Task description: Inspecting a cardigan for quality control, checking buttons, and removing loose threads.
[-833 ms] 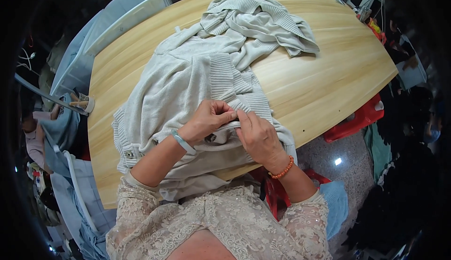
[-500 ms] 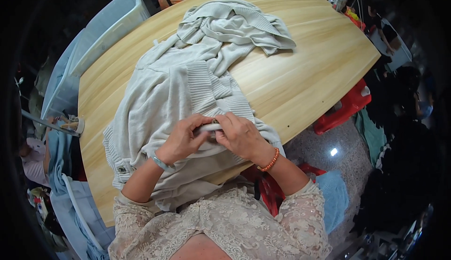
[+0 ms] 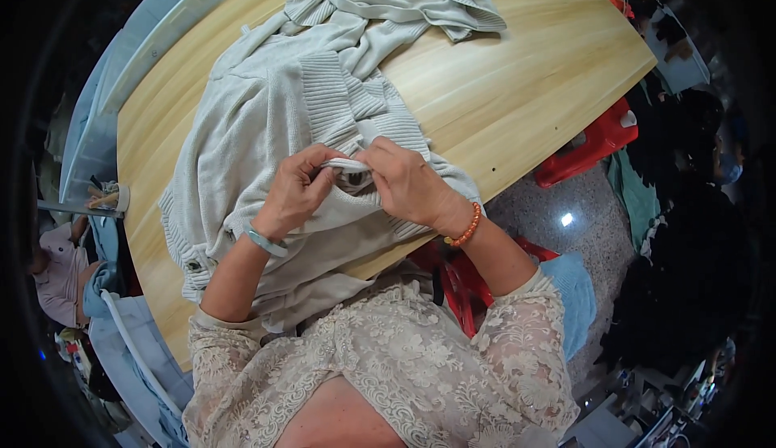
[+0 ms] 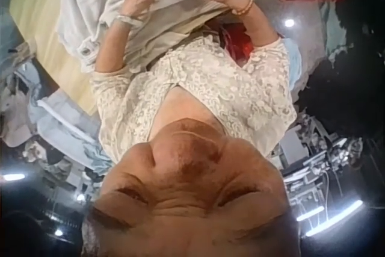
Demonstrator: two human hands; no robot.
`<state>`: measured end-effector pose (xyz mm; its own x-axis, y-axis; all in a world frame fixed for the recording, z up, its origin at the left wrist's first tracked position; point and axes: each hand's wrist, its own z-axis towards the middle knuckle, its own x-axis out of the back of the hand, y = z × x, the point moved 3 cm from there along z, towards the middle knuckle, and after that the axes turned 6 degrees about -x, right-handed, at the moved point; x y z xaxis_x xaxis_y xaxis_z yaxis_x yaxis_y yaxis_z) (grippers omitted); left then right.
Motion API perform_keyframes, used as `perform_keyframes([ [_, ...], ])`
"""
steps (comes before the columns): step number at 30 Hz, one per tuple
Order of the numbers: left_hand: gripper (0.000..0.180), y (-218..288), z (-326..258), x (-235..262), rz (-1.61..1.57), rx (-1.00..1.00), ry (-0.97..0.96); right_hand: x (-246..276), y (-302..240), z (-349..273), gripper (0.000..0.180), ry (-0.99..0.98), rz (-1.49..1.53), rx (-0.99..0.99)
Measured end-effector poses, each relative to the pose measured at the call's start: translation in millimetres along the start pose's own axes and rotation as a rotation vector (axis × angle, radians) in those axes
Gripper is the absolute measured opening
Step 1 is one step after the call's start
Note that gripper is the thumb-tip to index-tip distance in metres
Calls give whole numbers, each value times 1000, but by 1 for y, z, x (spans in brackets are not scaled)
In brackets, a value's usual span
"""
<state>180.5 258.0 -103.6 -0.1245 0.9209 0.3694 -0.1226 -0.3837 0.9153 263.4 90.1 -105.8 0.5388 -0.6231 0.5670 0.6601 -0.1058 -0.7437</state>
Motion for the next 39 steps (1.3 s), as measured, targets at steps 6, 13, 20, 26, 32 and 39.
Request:
perform_keyframes([
  [6,12,-7,-1,4,-47,11,-14,0,14,-6,13,-212,433,-219],
  [13,23,7,-15,4,-103,48,3,-10,19,-2,13,-217,822,-564],
  [20,77,23,-74,43,913,-128,186,72,12,1,13,273,1127,-290],
  [26,47,56,-66,80,275,-306,574,37,-36,30,97,99,-108,-75],
  [32,32,151,-45,-18,377,-1013,231,46,-53,96,81,-39,525,-404],
  [39,119,119,-24,28,239,-578,71,63,-185,33,63,200,699,-964],
])
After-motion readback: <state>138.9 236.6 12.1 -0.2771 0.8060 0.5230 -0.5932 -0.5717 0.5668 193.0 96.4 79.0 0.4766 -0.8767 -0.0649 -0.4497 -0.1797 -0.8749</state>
